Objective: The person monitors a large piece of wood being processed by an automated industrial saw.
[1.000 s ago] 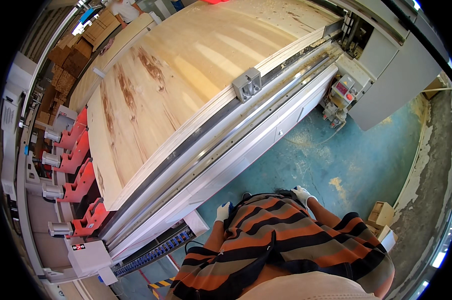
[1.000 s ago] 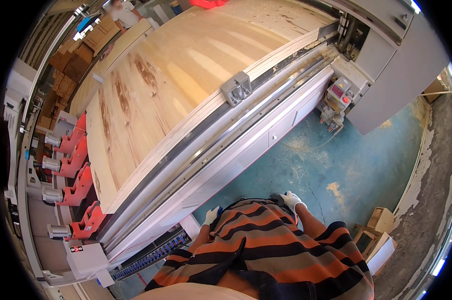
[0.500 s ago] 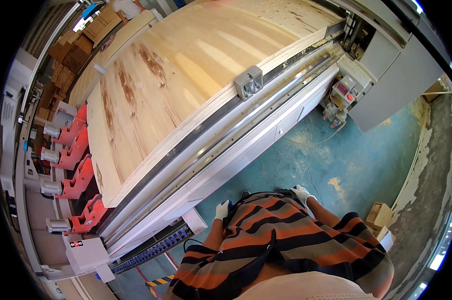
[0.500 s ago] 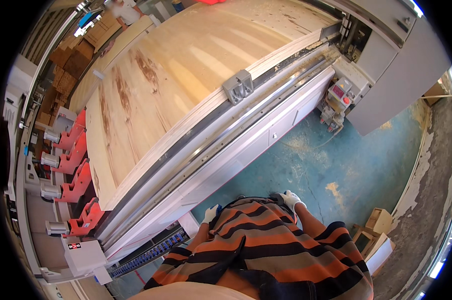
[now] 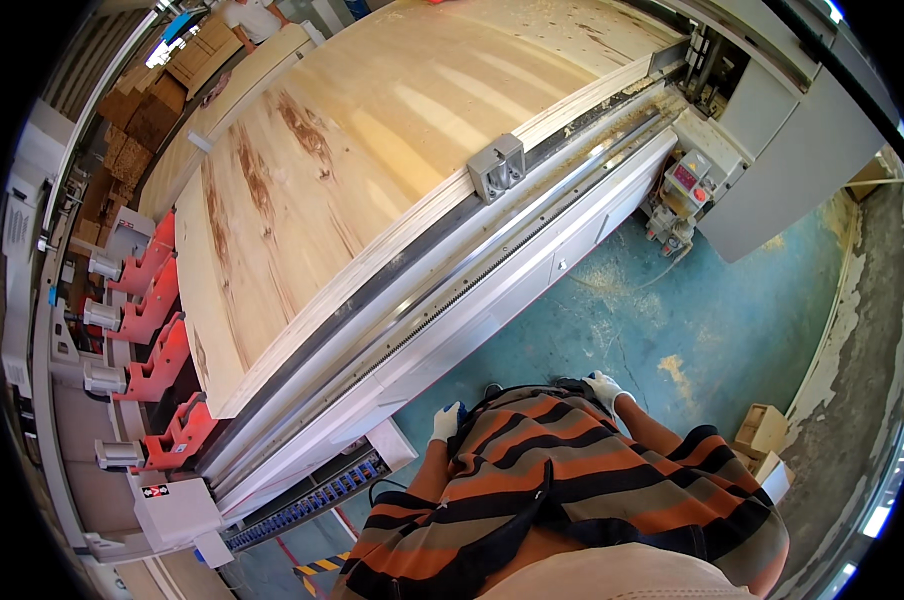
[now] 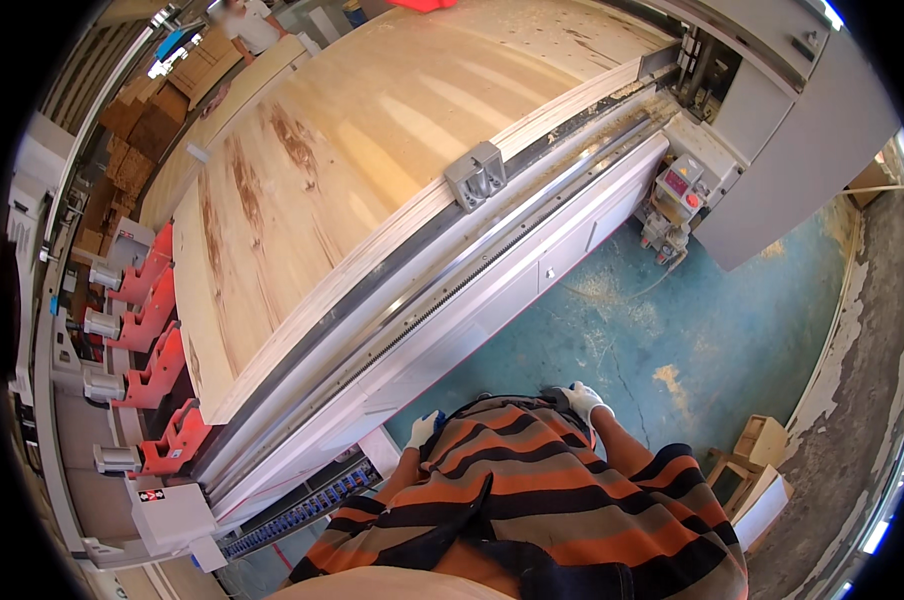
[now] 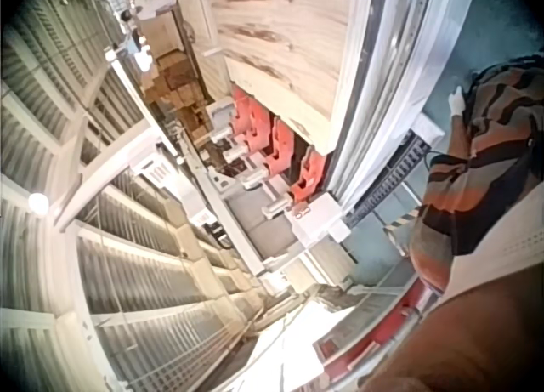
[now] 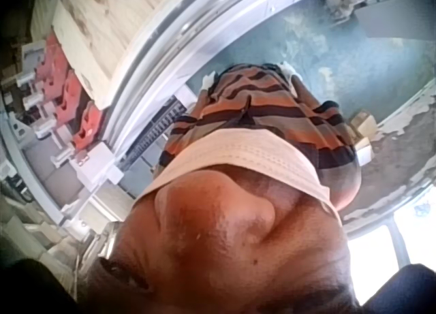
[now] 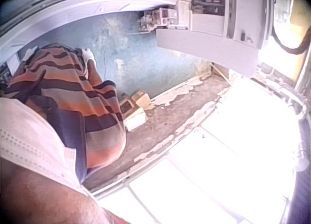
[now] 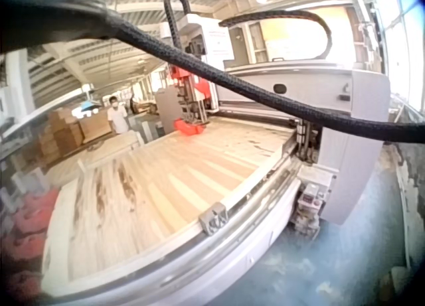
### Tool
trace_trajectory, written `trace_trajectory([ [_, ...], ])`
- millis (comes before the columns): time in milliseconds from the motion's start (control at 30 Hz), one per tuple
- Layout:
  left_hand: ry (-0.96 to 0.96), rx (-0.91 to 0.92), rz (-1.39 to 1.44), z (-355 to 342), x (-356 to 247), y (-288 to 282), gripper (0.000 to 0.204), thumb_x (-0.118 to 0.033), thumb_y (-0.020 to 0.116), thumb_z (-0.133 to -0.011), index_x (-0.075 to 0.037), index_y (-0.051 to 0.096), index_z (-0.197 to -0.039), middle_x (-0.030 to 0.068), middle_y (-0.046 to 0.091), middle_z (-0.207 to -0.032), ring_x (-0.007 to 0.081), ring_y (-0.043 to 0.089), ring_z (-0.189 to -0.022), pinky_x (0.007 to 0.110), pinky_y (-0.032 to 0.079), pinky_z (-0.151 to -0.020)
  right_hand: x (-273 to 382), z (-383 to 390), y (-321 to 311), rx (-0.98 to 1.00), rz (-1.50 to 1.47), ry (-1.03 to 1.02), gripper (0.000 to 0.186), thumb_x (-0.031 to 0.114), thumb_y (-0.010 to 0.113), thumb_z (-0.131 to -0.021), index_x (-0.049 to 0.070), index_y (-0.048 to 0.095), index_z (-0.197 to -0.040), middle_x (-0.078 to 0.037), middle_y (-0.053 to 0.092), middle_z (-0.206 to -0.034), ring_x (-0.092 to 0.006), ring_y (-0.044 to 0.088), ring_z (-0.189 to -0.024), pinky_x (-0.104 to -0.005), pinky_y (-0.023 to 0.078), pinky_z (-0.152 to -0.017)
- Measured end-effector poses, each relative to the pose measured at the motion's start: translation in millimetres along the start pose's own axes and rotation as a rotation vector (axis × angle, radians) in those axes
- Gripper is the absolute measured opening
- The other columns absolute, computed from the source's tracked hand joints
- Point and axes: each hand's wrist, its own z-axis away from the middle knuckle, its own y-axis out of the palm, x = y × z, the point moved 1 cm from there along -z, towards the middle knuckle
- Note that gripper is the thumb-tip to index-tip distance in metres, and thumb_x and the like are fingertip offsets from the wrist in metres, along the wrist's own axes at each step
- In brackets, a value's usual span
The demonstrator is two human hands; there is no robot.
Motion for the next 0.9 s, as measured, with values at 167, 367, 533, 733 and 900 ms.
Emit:
trace_trajectory([
  [167, -0.019, -0.011, 0.059, 2.2, -2.6, -0.9, 0.021, -0.019, 0.05, -0.07, 0.002, 0.054, -0.071, 0.0044, 0.053, -0.064, 0.0117, 0.048, -0.056, 0.023, 0.038, -0.051, -1.4, -1.2, 1.2, -0.009, -0.032, -0.008, 0.038, 0.007, 0.046, -0.067, 0.013, 0.04, -0.105, -0.018, 0.039, -0.093, -0.0316, 0.043, -0.086, -0.0327, 0.036, -0.073],
  [367, -0.013, -0.017, 0.017, 3.3, -4.8, -1.8, 0.021, -0.02, 0.05, -0.069, 0.001, 0.054, -0.07, 0.0037, 0.053, -0.063, 0.0112, 0.048, -0.056, 0.023, 0.038, -0.051, 5.3, 3.5, -5.7, -0.012, 0.016, -0.037, 0.037, 0.007, 0.045, -0.067, 0.013, 0.04, -0.104, -0.018, 0.039, -0.092, -0.0316, 0.043, -0.087, -0.0321, 0.036, -0.072],
  [533, 0.022, 0.001, -0.059, 4.3, -2.7, -2.3, 0.021, -0.02, 0.05, -0.069, 0.0, 0.054, -0.069, 0.0035, 0.053, -0.062, 0.0111, 0.047, -0.055, 0.024, 0.037, -0.05, 2.0, 0.9, -0.7, -0.023, -0.061, 0.003, 0.035, 0.009, 0.044, -0.068, 0.013, 0.041, -0.103, -0.018, 0.039, -0.092, -0.0316, 0.043, -0.086, -0.0324, 0.036, -0.072],
  [733, 0.008, 0.079, -0.067, 4.9, -7.4, -2.6, 0.011, -0.019, 0.045, -0.066, -0.009, 0.045, -0.071, 0.0155, 0.049, -0.07, 0.0335, 0.045, -0.066, 0.036, 0.035, -0.055, 5.0, 2.8, -4.6, -0.012, -0.002, -0.025, 0.035, 0.01, 0.045, -0.069, 0.013, 0.04, -0.103, -0.017, 0.039, -0.092, -0.0316, 0.043, -0.086, -0.0329, 0.036, -0.072],
  [900, 0.013, 0.075, -0.094, 3.2, -6.6, -5.4, 0.011, -0.018, 0.044, -0.067, -0.009, 0.045, -0.071, 0.0159, 0.048, -0.069, 0.0337, 0.045, -0.065, 0.036, 0.035, -0.054, -3.9, -7.5, 5.4, 0.016, 0.022, -0.026, 0.037, 0.009, 0.047, -0.068, 0.013, 0.04, -0.104, -0.017, 0.039, -0.093, -0.0317, 0.043, -0.086, -0.033, 0.036, -0.073],
])
